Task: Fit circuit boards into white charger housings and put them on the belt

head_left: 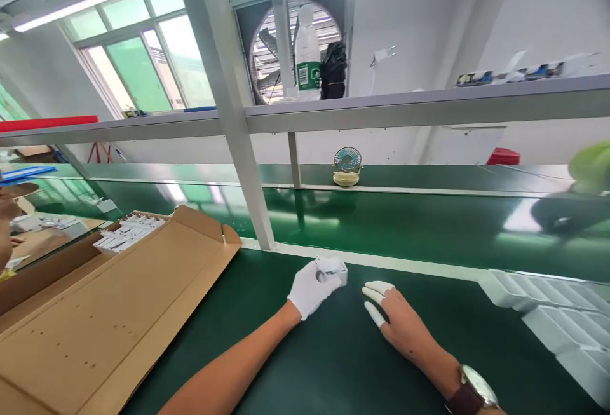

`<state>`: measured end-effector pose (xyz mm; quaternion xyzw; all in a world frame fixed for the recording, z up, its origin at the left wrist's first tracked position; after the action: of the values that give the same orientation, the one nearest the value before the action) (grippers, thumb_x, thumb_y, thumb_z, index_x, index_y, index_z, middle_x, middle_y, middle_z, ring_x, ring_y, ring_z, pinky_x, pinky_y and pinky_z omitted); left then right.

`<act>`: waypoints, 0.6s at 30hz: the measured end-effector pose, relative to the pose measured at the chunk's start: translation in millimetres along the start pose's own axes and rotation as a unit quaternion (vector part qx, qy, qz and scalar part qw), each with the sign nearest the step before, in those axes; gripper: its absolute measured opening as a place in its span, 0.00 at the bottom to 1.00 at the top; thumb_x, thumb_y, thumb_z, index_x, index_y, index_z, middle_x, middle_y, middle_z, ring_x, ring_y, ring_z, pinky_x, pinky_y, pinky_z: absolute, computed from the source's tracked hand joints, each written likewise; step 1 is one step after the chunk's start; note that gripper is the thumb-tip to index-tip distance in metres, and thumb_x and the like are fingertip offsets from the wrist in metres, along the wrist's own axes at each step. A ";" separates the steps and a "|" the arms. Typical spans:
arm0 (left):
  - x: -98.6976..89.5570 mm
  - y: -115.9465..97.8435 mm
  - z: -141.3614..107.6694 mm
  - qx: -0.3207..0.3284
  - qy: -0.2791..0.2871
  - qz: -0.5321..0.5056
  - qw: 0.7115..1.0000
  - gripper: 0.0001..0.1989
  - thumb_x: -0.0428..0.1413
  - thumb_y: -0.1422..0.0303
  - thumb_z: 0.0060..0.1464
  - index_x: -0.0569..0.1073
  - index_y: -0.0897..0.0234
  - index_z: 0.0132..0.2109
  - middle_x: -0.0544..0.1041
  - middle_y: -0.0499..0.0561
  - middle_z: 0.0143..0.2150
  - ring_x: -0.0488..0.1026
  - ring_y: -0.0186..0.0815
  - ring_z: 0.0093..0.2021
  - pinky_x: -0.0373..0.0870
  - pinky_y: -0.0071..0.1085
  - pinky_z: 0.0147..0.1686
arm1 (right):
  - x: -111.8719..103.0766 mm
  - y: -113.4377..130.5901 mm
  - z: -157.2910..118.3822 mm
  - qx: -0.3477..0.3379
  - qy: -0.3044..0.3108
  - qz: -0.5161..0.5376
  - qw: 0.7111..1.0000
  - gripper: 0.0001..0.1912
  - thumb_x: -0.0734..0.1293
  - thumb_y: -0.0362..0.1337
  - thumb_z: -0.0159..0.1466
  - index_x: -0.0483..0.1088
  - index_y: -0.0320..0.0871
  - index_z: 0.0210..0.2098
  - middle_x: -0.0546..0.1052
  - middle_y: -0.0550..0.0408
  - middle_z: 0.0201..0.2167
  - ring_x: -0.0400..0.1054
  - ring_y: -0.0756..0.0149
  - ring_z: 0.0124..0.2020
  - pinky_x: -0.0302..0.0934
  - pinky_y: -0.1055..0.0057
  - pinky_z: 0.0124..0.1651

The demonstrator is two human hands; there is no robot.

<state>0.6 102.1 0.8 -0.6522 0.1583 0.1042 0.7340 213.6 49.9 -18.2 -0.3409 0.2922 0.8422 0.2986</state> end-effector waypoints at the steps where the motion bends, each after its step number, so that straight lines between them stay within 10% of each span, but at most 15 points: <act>1: -5.2 1.1 8.7 0.000 -0.017 0.006 1.000 0.22 0.66 0.60 0.52 0.78 0.63 0.52 0.80 0.56 0.51 0.76 0.46 0.48 0.70 0.43 0.53 | -1.8 3.0 1.4 -0.006 -0.003 -0.002 1.000 0.17 0.63 0.34 0.71 0.71 0.45 0.58 0.78 0.45 0.52 0.72 0.50 0.56 0.69 0.46 0.58; 11: -47.0 24.7 129.7 -0.071 -0.134 0.082 0.985 0.15 0.60 0.62 0.63 0.75 0.67 0.52 0.76 0.54 0.53 0.74 0.44 0.52 0.72 0.47 0.54 | -11.5 8.9 4.0 -0.004 -0.025 -0.022 0.999 0.13 0.63 0.30 0.70 0.74 0.42 0.51 0.77 0.44 0.50 0.71 0.52 0.54 0.69 0.51 0.57; 18: -43.2 34.5 136.7 -0.068 -0.176 0.014 0.982 0.20 0.58 0.65 0.64 0.70 0.64 0.60 0.71 0.58 0.62 0.71 0.46 0.59 0.69 0.51 0.59 | -12.1 10.3 3.8 -0.010 -0.041 -0.039 0.998 0.12 0.64 0.30 0.69 0.75 0.41 0.49 0.79 0.44 0.47 0.72 0.51 0.53 0.70 0.52 0.56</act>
<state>-38.8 244.2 -1.7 -0.6701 0.0284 0.2376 0.7027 212.0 42.2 -4.0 -0.3204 0.2582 0.8458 0.3396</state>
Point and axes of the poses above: each hand's wrist, its own z-axis towards the middle knuckle, its own x-axis out of the palm, y = z × x, the point moved 8 cm from there along z, towards the middle knuckle
